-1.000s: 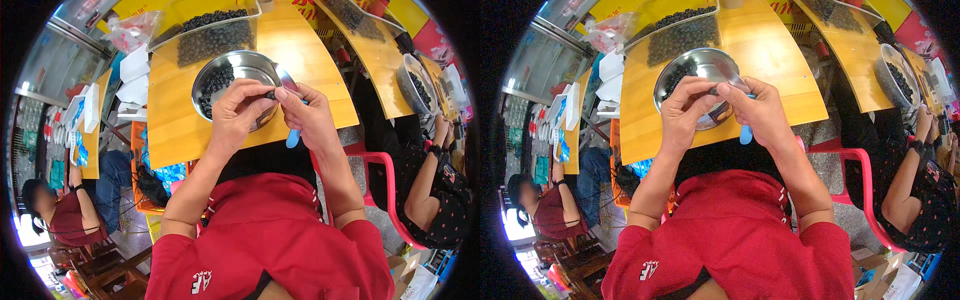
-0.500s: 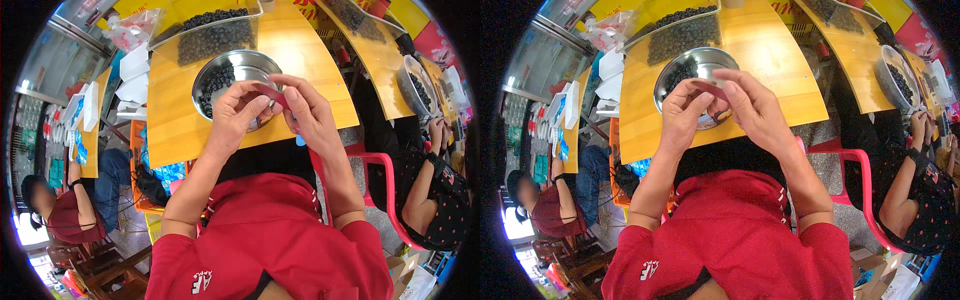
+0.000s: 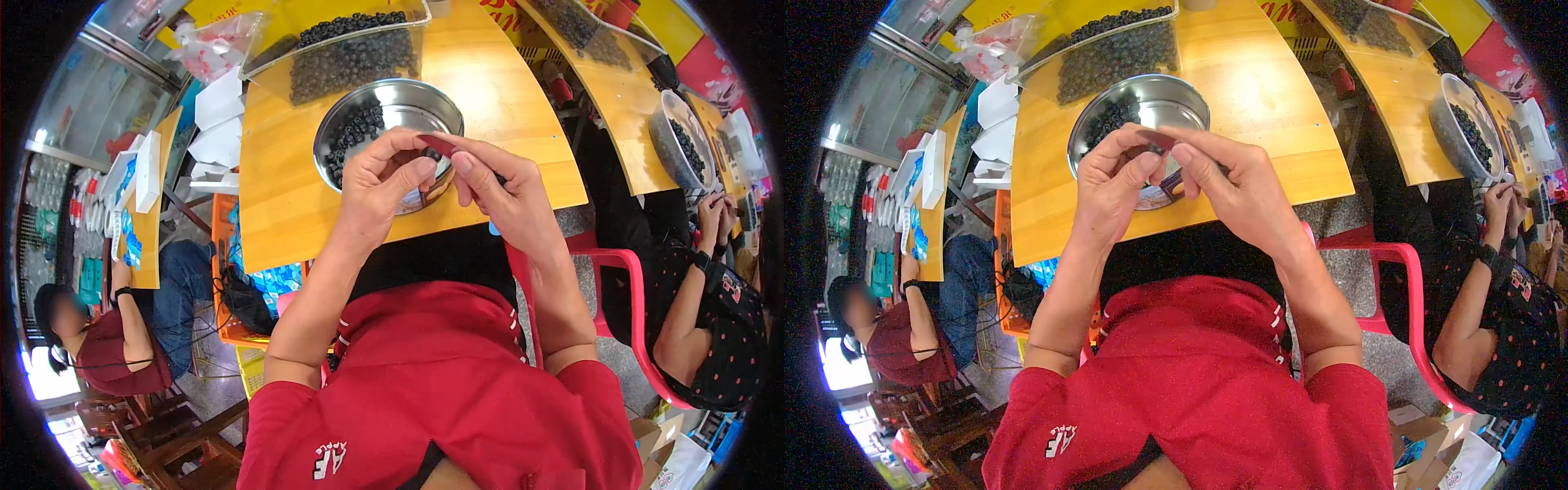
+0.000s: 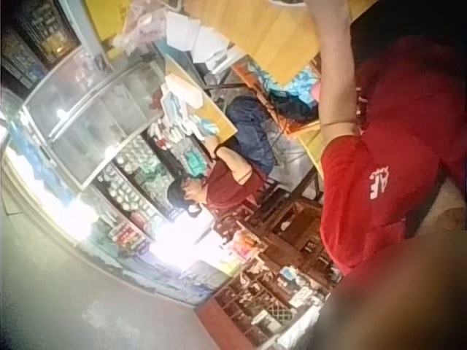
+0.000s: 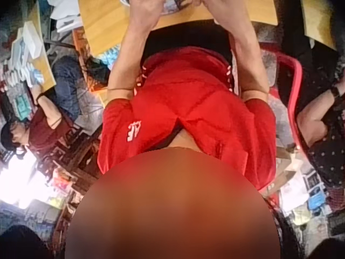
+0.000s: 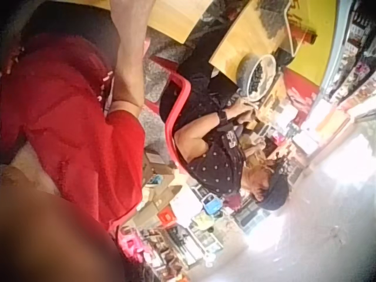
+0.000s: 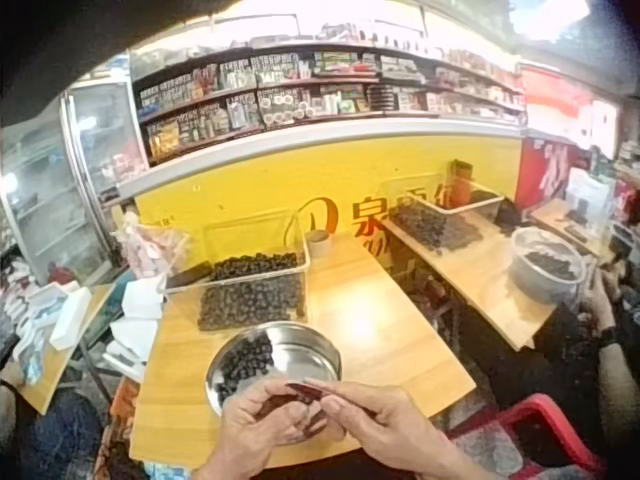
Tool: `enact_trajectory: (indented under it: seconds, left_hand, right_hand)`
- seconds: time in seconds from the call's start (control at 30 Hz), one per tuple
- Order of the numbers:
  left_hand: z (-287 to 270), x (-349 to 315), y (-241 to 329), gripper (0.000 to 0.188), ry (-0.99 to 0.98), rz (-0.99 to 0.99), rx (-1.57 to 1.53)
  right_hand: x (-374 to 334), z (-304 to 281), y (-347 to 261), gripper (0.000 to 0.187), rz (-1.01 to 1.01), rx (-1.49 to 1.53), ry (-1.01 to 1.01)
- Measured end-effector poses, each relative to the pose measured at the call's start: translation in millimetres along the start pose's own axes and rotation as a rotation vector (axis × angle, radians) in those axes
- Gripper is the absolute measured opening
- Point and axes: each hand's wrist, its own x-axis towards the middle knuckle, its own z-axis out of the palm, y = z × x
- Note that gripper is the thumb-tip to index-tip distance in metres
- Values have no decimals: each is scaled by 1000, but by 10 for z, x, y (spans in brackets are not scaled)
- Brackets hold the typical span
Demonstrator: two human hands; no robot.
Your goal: Trimming small black seeds with a hand-held blade and placing them into a metal bowl.
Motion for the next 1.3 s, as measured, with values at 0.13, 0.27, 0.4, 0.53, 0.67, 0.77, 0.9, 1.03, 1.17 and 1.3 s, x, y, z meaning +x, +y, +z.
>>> enact_trajectory:
  seconds: [0.13,0.27,0.4,0.53,0.67,0.77,0.9,1.03,1.17,1.3]
  left_hand:
    - [3,2,-18,19,-10,-39,-138]
    - [-6,121,90,22,49,-105,-92]
    - [-405,714,470,30,182,26,222]
    - [-1130,1452,850,38,205,191,554]
    - [-1205,1533,833,40,248,453,1046]
    - [-1016,1301,638,31,-319,52,1268]
    - [-771,880,192,24,-542,71,1743]
    - [-767,754,53,22,-630,18,1797]
    - [-750,693,72,21,-632,20,1707]
    - [-826,631,56,20,-559,-22,1550]
  right_hand:
    - [8,-13,-15,28,6,-18,16]
    - [41,19,68,28,19,92,63]
    - [82,-40,72,29,55,245,191]
    - [98,-54,93,22,84,300,209]
    - [126,-98,140,23,79,375,177]
    - [125,-110,133,24,74,330,207]
    - [122,-105,131,25,69,304,201]
    - [110,-109,132,25,69,294,169]
    - [115,-116,133,25,73,310,155]
    - [129,-92,131,25,91,327,135]
